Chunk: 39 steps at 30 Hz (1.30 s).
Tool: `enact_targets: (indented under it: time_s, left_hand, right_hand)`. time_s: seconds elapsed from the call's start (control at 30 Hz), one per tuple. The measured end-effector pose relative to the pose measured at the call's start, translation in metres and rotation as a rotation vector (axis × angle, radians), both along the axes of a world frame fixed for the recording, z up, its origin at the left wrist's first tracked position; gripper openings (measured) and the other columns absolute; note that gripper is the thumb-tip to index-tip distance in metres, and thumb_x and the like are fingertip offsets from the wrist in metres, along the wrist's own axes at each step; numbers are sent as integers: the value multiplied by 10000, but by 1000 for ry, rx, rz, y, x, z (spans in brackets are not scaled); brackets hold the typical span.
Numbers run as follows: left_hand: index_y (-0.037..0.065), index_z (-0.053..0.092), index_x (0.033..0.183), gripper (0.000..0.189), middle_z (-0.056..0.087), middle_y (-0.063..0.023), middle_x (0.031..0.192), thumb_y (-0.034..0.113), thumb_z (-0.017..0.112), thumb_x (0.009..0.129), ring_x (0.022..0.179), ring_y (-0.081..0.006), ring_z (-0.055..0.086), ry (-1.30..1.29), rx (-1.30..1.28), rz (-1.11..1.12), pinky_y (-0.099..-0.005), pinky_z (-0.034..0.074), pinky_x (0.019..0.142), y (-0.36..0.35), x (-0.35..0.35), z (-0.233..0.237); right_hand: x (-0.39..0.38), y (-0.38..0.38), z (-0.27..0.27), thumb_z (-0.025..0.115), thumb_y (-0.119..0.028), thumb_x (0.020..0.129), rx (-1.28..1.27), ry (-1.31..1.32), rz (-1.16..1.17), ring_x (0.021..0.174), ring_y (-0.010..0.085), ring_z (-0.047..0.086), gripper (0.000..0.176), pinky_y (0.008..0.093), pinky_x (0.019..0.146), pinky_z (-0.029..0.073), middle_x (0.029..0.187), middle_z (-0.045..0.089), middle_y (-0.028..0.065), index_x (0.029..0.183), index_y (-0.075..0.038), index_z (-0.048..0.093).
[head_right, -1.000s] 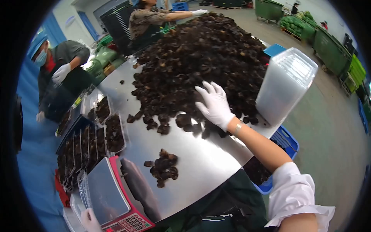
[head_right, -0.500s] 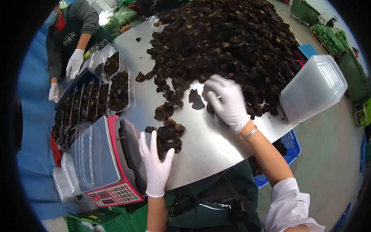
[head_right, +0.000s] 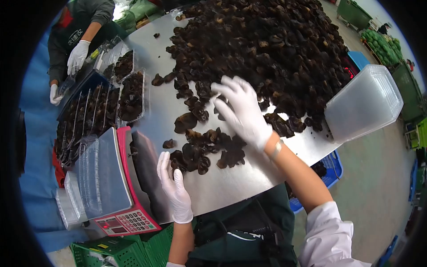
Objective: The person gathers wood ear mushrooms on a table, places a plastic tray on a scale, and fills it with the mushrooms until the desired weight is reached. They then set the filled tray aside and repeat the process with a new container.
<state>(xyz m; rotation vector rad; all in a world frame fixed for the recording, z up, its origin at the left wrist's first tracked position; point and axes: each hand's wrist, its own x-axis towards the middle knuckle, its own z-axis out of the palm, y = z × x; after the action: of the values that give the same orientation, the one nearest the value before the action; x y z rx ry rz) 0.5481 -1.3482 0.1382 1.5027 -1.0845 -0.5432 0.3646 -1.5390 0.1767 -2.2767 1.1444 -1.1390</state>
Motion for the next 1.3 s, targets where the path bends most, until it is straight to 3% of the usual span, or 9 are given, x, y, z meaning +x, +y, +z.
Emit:
enact_targets:
  time_s: [0.07,0.13,0.33,0.4,0.67,0.8,0.93,1.2,1.3]
  left_hand:
    - [-3,448,1464,516,351,-183,1540,263,542,1032,1422,-308,378,-99,17,44,-416,339,1163,-2,2,-1]
    - [-8,441,1469,541,339,-196,1549,310,528,1039,1446,-322,342,-77,11,52,-440,300,1183,-3,1,1]
    - [-2,402,1505,581,262,-233,1595,338,512,1047,1493,-366,258,-155,16,110,-490,227,1208,-2,5,3]
    - [3,380,1522,603,226,-236,1608,346,515,1045,1503,-369,230,-200,46,64,-492,215,1213,-3,2,4]
    - [2,414,1502,589,233,-233,1603,330,542,1030,1488,-367,264,-259,98,3,-486,235,1208,-6,1,4]
    - [0,430,1490,582,254,-231,1595,327,550,1024,1477,-370,285,-275,110,9,-485,246,1204,-6,2,5]
    - [-1,439,1482,574,282,-232,1581,312,558,1015,1462,-373,310,-290,107,17,-485,257,1197,-6,1,3]
    - [-5,463,1456,539,310,-228,1567,277,563,1008,1453,-369,325,-275,99,37,-481,263,1193,-7,0,4]
    - [-4,471,1450,531,320,-222,1563,268,568,1005,1450,-366,330,-247,99,38,-477,262,1194,-7,-2,5]
  right_hand:
    - [17,-23,-14,601,-333,948,-80,251,-75,1408,435,361,507,539,1163,284,1466,495,212,1401,-108,562]
    - [36,-17,-6,606,-385,949,137,499,195,1400,466,362,538,550,1157,292,1507,436,229,1421,-133,543]
    - [32,69,18,501,-362,1030,1,427,536,1380,390,423,414,553,1136,339,1459,491,158,1344,-107,592]
    - [3,58,38,486,-280,1037,706,-292,418,1350,349,455,386,463,1137,368,1431,505,186,1349,-75,584]
    - [-41,106,-14,686,-48,821,187,219,-197,1221,335,477,564,425,1073,394,1386,515,176,1372,-88,572]
    - [-46,122,-21,740,-76,779,195,62,-139,1196,318,486,572,427,1045,383,1331,559,131,1336,-132,620]
    - [-30,123,-9,833,-265,710,186,309,-22,1301,369,417,499,485,1116,293,1401,537,129,1179,-178,688]
    - [-69,130,-18,739,-102,728,306,132,-34,1414,403,346,300,533,1188,184,1462,521,140,1022,-152,709]
    - [-71,127,-15,710,-58,765,355,-61,-37,1278,350,486,327,445,1111,333,1357,577,155,1090,-95,695]
